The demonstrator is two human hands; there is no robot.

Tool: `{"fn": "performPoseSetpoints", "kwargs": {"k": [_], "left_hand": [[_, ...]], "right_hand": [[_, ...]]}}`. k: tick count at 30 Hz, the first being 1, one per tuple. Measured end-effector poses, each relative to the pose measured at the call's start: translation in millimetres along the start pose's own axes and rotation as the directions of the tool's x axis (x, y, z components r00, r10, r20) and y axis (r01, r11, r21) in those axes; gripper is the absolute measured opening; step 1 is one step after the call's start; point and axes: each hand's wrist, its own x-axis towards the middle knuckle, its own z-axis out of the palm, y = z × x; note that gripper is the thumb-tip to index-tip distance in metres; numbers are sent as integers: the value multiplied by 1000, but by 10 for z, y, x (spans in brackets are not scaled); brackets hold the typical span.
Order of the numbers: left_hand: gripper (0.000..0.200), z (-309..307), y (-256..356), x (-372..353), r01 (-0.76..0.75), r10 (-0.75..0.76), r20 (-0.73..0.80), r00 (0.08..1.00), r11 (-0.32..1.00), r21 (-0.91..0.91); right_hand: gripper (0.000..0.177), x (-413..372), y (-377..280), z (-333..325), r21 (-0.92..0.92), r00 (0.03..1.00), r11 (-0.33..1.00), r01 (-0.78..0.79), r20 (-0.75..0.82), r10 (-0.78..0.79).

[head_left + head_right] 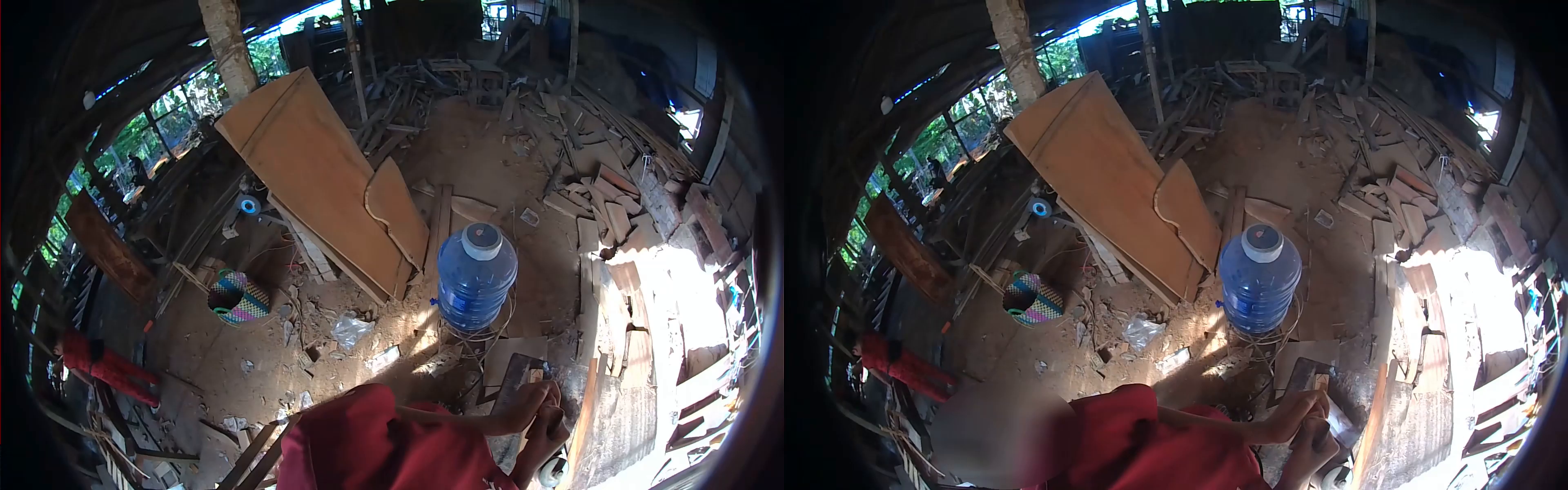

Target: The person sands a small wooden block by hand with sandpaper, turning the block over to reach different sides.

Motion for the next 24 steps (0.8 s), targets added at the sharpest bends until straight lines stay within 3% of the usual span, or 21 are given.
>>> {"fn": "performPoseSetpoints", "kwargs": {"k": [4,8,10,12,15,16,17,19,21,22,24], "left_hand": [[39,91,-59,-8,-43,44,-11,999,995,87],[39,81,-144,-46,88,-93,22,995,985,147],[38,77,-144,-43,86,-91,31,995,985,147],[37,94,-166,-41,-53,42,64,997,983,176],[34,33,-165,-42,-272,225,184,957,915,298],[33,17,-147,-30,-343,270,244,931,877,338],[32,26,-150,-19,-301,248,201,948,905,300],[30,39,-189,-41,-184,160,125,979,957,222],[29,9,-473,-38,63,-63,17,998,997,-33],[34,-11,-161,2,182,-204,51,978,943,278],[40,58,-107,12,98,-98,-9,995,993,70]], "right_hand": [[20,-46,37,-106,59,994,994,-91,-55,94],[27,-8,63,-116,70,979,990,-124,-153,133],[31,-33,79,-93,213,969,966,-148,-165,185],[31,-58,114,-102,304,953,936,-178,-182,241],[30,-124,280,-161,225,954,972,-61,-275,123],[30,-73,23,-185,188,985,975,-120,-102,141],[19,-51,220,-311,127,999,991,-51,-1,52],[19,-17,263,-237,141,976,987,-81,-187,107],[24,45,223,-224,105,987,988,-117,-98,127],[25,70,58,-120,161,971,967,-197,-104,215],[28,76,89,-138,284,968,931,-229,-32,248]]}}
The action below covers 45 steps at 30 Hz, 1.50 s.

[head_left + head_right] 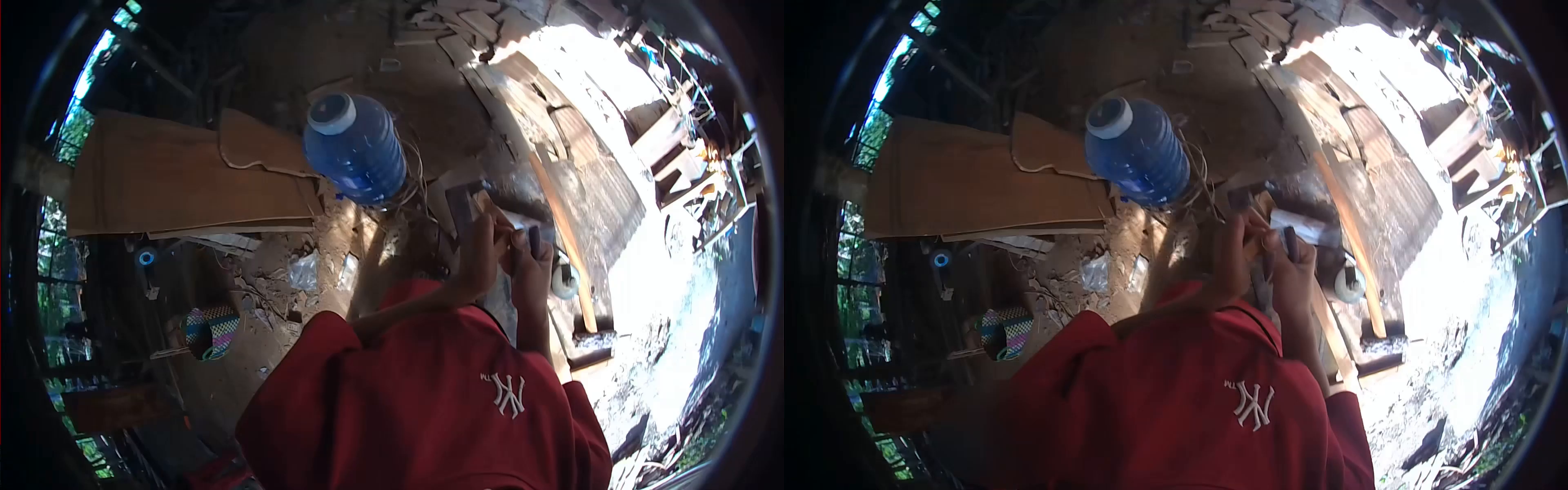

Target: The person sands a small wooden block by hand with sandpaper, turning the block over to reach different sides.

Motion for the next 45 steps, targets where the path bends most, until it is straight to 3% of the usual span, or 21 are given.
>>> {"fn": "performPoseSetpoints", "kwargs": {"k": [1,2,3,5,8,11,12,14,16,18,20,21,25,28,32,34,36,39,41,42,45], "left_hand": [[40,-35,-57,1,9,-10,14,1000,997,80],[40,-14,100,-54,227,-214,82,973,948,-222],[39,-41,23,-8,-40,33,71,997,995,92],[37,-48,78,-44,-186,166,150,975,973,138],[35,52,84,-107,-2,4,65,998,999,-43],[37,54,26,-116,37,-35,82,996,999,-26],[39,41,71,-133,117,-151,108,983,955,273],[42,58,94,-179,106,-137,134,981,970,220],[45,77,110,-227,114,-138,180,974,984,135],[48,60,146,-265,144,-148,242,959,989,35],[51,94,82,-222,-109,93,236,967,992,57],[54,109,58,-225,-228,206,239,949,971,66],[54,75,59,-319,-127,105,338,935,991,43],[51,121,11,-331,-169,152,315,937,985,27],[43,204,85,-407,304,-289,244,926,952,-26],[42,-43,-116,-221,535,-248,640,727,789,-302],[42,-83,-154,-201,602,-200,737,646,726,-331],[43,193,2,-332,343,-202,520,830,920,-191],[44,382,44,-431,88,-58,321,945,993,-80],[44,325,0,-388,-175,140,416,898,983,47],[46,327,37,-420,-151,90,390,916,980,129]], "right_hand": [[28,3,88,-70,30,999,999,-16,51,15],[25,-77,-62,18,-46,999,999,-1,48,3],[20,-120,-79,7,-139,993,989,56,115,-40],[16,-182,-117,23,-197,987,971,134,112,-114],[19,-218,-281,7,-99,998,995,27,53,-21],[22,-174,-65,-75,35,1000,999,-13,1,13],[24,-164,13,-95,227,998,972,-65,40,57],[24,-243,75,-102,110,999,994,-22,-25,24],[21,-307,124,-177,244,998,968,-57,23,54],[17,-414,-56,-149,90,998,994,59,-7,-58],[14,-493,-79,-212,49,967,975,216,124,-220],[15,-529,-74,-198,34,976,982,184,114,-187],[18,-626,-141,-177,-25,988,987,156,17,-155],[20,-647,-200,-204,-15,996,997,74,-53,-75],[22,-558,22,-317,339,990,939,-56,-103,96],[21,-612,6,-366,534,977,836,-127,-77,198],[20,-676,9,-390,599,976,790,-128,-67,209],[17,-780,-95,-347,418,991,909,11,-126,46],[16,-840,-135,-372,202,989,969,142,-59,-133],[15,-853,-152,-329,-66,965,973,222,-132,-229],[16,-858,-265,-247,-30,966,984,173,-188,-176]]}}
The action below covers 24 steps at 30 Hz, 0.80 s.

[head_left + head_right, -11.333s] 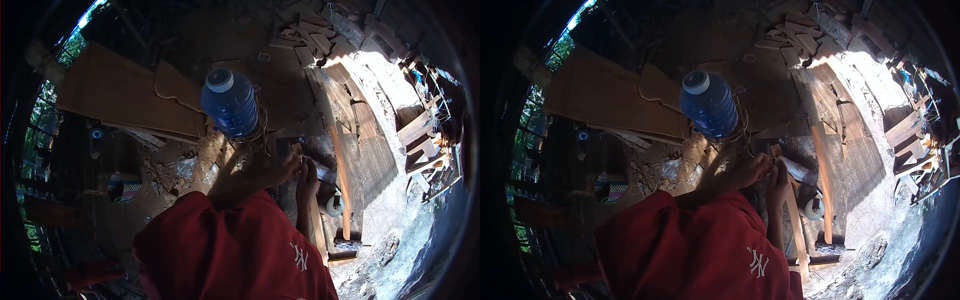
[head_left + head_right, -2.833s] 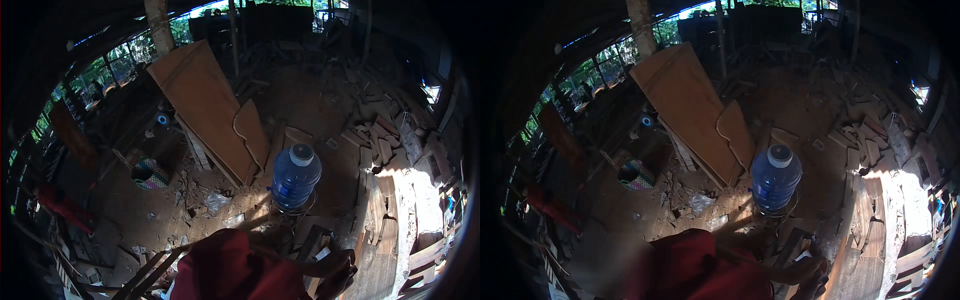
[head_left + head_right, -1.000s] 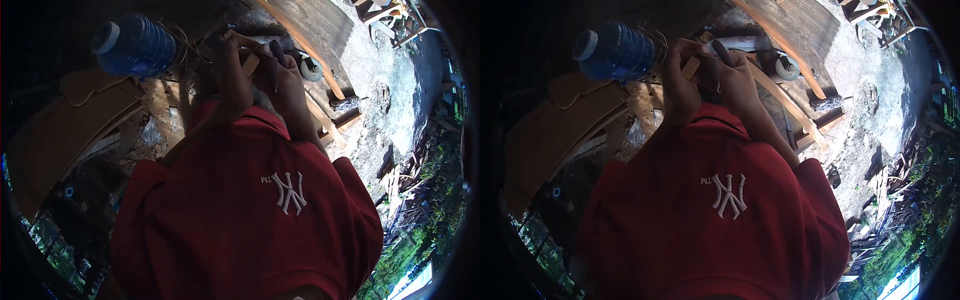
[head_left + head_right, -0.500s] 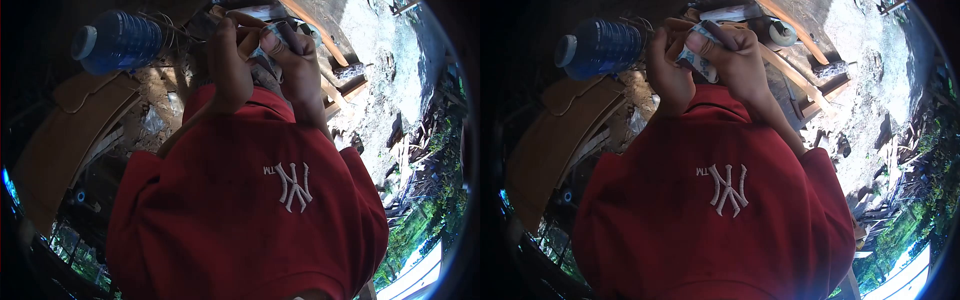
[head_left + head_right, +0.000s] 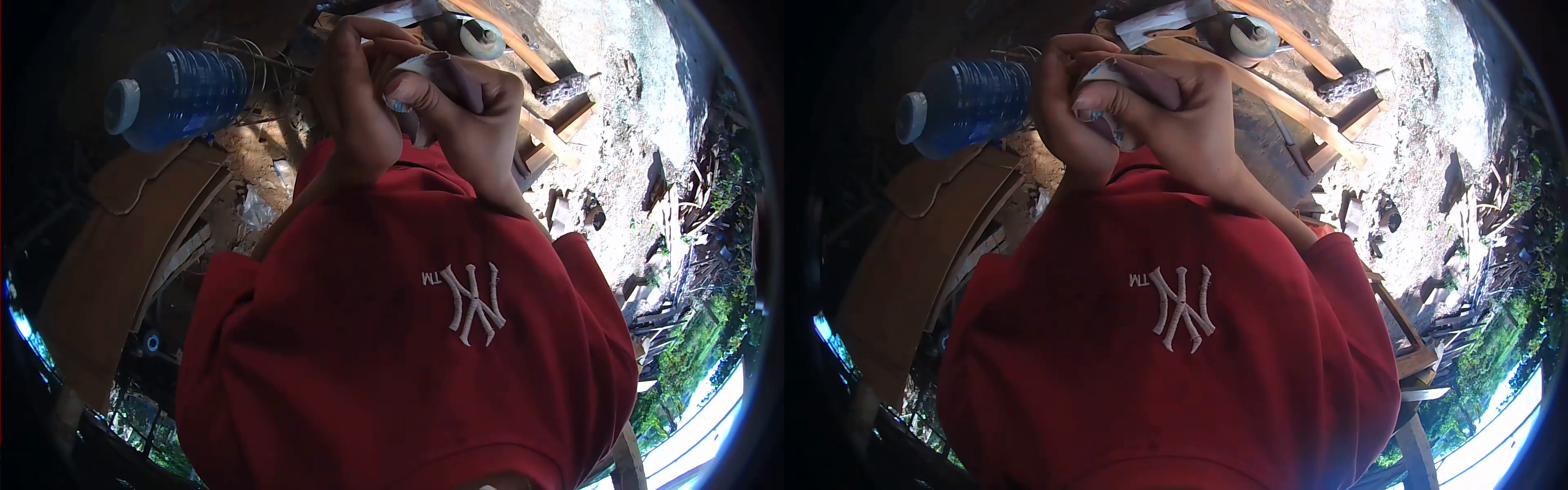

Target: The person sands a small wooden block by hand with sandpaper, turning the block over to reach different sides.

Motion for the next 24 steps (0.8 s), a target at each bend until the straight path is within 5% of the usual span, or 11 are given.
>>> {"fn": "performPoseSetpoints", "kwargs": {"k": [7,10,12,15,18,21,24], "left_hand": [[41,47,-41,-1,224,-226,7,974,963,-150],[40,28,-78,24,356,-356,44,934,909,-217],[41,41,-73,47,388,-390,35,920,895,-221],[40,2,-180,84,-164,143,120,982,969,186],[40,-11,-126,92,-70,56,85,995,982,175],[39,-76,-146,93,100,-95,67,993,992,-80],[40,-36,-199,127,92,-92,-3,996,993,-79]], "right_hand": [[25,80,99,-114,125,990,984,-125,-51,132],[30,86,307,-136,352,970,919,-177,-94,223],[21,42,273,-133,334,983,931,-146,-56,174],[16,0,173,-28,43,999,999,13,-42,-12],[18,70,178,3,33,995,995,96,-6,-96],[18,149,169,-69,99,996,992,-82,32,79],[19,243,219,-82,193,987,968,-163,24,161]]}}
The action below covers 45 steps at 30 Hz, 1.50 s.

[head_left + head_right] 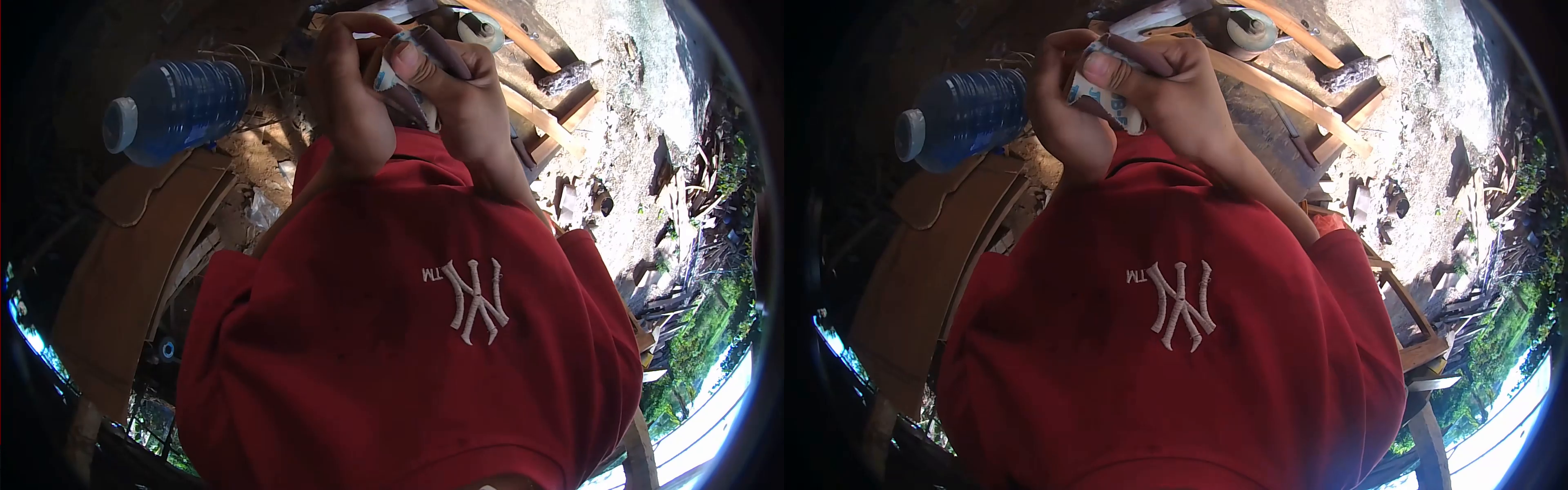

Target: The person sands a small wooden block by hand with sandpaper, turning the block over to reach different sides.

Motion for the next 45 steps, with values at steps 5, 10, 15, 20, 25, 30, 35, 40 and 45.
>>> {"fn": "performPoseSetpoints", "kwargs": {"k": [5,10,15,20,25,30,35,40,45], "left_hand": [[40,13,17,60,121,-121,-40,992,993,-10],[43,82,45,172,-108,116,-26,993,971,216],[41,145,36,173,47,-35,-110,993,993,112],[41,90,-94,248,-156,155,32,987,915,372],[42,134,-26,271,-142,147,-10,989,972,188],[42,100,-110,262,-169,173,1,985,960,222],[42,150,-81,193,42,-42,13,999,999,2],[43,128,12,170,49,-54,20,998,977,206],[42,78,-66,144,-146,130,82,988,961,233]], "right_hand": [[21,62,101,-66,100,1000,995,26,6,-27],[21,-6,-127,41,-175,984,968,178,5,-180],[21,168,-70,-71,20,999,999,38,-20,-37],[20,203,118,-291,564,941,760,-324,276,196],[15,88,-104,-97,-113,988,982,153,33,-150],[16,122,-167,-127,-115,996,990,84,9,-84],[18,171,49,-361,491,949,813,-313,191,250],[18,1,-40,-178,215,998,975,-46,-33,55],[20,-29,-163,-81,-258,990,962,95,-73,-117]]}}
